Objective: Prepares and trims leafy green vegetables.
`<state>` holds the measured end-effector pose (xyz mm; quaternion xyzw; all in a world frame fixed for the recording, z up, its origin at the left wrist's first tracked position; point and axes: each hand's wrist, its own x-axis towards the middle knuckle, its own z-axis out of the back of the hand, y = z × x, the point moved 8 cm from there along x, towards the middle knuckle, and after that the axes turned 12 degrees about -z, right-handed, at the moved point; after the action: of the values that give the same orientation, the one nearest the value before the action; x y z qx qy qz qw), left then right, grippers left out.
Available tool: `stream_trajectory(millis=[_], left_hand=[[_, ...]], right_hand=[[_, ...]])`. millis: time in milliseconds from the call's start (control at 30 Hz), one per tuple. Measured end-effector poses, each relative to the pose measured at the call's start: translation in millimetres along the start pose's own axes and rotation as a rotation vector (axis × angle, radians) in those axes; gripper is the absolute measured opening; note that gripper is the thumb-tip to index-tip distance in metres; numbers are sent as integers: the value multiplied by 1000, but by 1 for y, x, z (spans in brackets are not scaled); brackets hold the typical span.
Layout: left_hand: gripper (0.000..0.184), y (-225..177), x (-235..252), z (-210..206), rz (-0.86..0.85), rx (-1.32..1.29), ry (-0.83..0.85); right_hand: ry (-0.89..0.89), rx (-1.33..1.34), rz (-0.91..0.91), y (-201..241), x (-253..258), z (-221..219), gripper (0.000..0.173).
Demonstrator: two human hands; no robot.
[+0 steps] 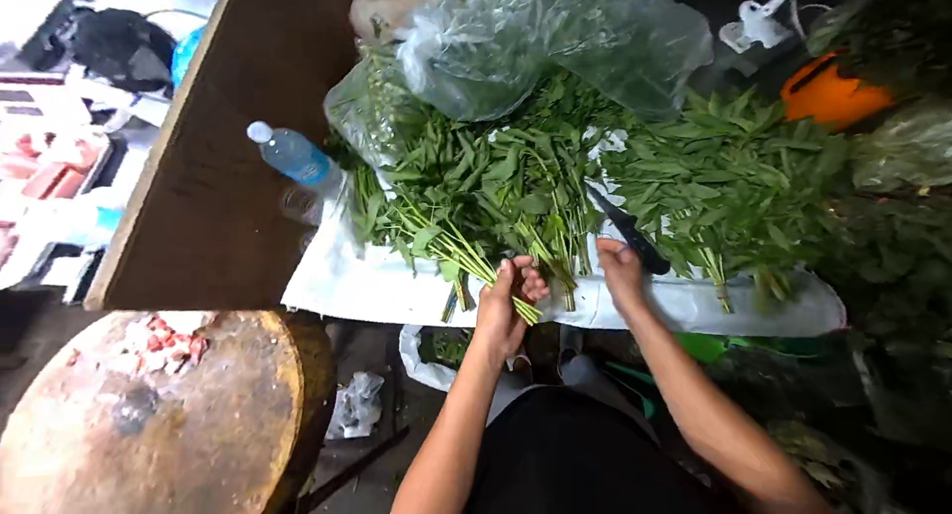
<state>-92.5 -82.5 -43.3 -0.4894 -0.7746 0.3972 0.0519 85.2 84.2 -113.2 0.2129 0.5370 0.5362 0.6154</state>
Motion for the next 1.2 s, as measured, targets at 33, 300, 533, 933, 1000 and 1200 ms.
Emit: stream_trajectory(millis=[33, 300, 533, 933, 1000, 1200], left_hand=[[43, -3, 0, 1, 0, -15, 0], [37, -7, -15, 32, -23, 64, -70], [36, -21, -45, 74, -32, 152, -106], [32, -13, -30, 47, -38, 132, -32], [30, -5, -23, 37, -52, 177, -23], [32, 29, -14, 17, -114, 325, 111]], right_hand=[[-23, -141, -11, -5, 18, 3, 38], [131, -571, -156, -10, 43, -24, 34], [-147, -114, 122, 44, -3, 42, 36], [111, 250, 281, 65, -41, 41, 35], [105, 301, 394, 76, -60, 37, 34], [353, -96, 234, 62, -125, -39, 32]])
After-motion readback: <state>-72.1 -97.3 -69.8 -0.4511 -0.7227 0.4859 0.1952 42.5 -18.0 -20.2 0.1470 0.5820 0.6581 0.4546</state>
